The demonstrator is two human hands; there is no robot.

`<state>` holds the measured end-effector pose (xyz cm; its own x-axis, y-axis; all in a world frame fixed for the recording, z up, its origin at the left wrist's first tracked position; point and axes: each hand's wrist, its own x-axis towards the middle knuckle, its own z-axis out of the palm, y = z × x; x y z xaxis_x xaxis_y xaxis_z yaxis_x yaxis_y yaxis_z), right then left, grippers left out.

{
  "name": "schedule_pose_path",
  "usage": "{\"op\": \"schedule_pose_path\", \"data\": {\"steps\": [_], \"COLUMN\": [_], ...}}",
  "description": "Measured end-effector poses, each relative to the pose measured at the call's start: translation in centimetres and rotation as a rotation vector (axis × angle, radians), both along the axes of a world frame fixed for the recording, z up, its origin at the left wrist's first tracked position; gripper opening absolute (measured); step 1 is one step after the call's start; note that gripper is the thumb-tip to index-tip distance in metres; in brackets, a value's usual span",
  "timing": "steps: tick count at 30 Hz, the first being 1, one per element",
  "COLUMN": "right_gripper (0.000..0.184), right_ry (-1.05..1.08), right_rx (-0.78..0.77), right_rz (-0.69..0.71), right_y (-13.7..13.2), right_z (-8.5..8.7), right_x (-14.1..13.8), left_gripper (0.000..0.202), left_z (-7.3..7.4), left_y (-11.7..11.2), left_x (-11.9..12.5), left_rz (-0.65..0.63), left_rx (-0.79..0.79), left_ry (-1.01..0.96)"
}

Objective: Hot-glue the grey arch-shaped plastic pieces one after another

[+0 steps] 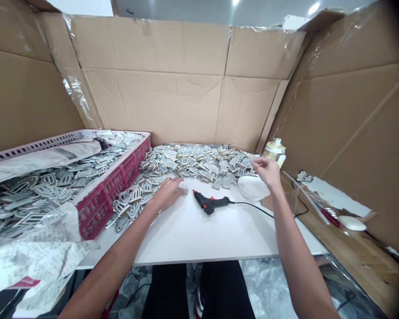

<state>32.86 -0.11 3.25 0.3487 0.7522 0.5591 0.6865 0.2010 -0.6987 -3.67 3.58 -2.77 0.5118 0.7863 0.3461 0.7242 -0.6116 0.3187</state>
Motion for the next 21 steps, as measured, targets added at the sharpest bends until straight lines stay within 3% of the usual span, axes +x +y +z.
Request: {"op": "schedule_pose_path", "data": {"steps": [2,4,7,9,15,21], "right_gripper": [0.025,0.033,0.032,0.029,0.035,0.028], "right_ry": [-0.119,-0.211,-0.285,-0.304,-0.356,-0.401], "right_rx": [-0.134,-0.371,-0.741,-0.853,-0.842,-0.778], "right_rz": [-0.166,-0.193,-0.004,0.094,0.108,0.14], "right_y": [-0.1,-0.2,0.1,0.6,1.6,1.4], "right_z": [-0.3,-0.4,-0.3,-0.2,-1.8,-3.7], "right_x": [1.9,2.9,2.8,2.4,2.0,2.6], "left_gripper": [0.042,0.043,0.043,0.044,0.038,0.031], "left_z": [-0.2,-0.2,0.2,0.4,0.7,0.9], "left_y": [0.1,0.1,0.1,0.1,0.2,0.0], "left_x": [-0.3,-0.6,-0.8,-0.7,-0.6,-0.5], "left_rz": [-0.014,0.021,0.08,0.096,0.179,0.226], "left_rx": [-0.054,-0.09,-0.117,-0.119,-0.04,0.101], "left_ry": [0.126,0.186,0.231,0.246,0.198,0.06]}}
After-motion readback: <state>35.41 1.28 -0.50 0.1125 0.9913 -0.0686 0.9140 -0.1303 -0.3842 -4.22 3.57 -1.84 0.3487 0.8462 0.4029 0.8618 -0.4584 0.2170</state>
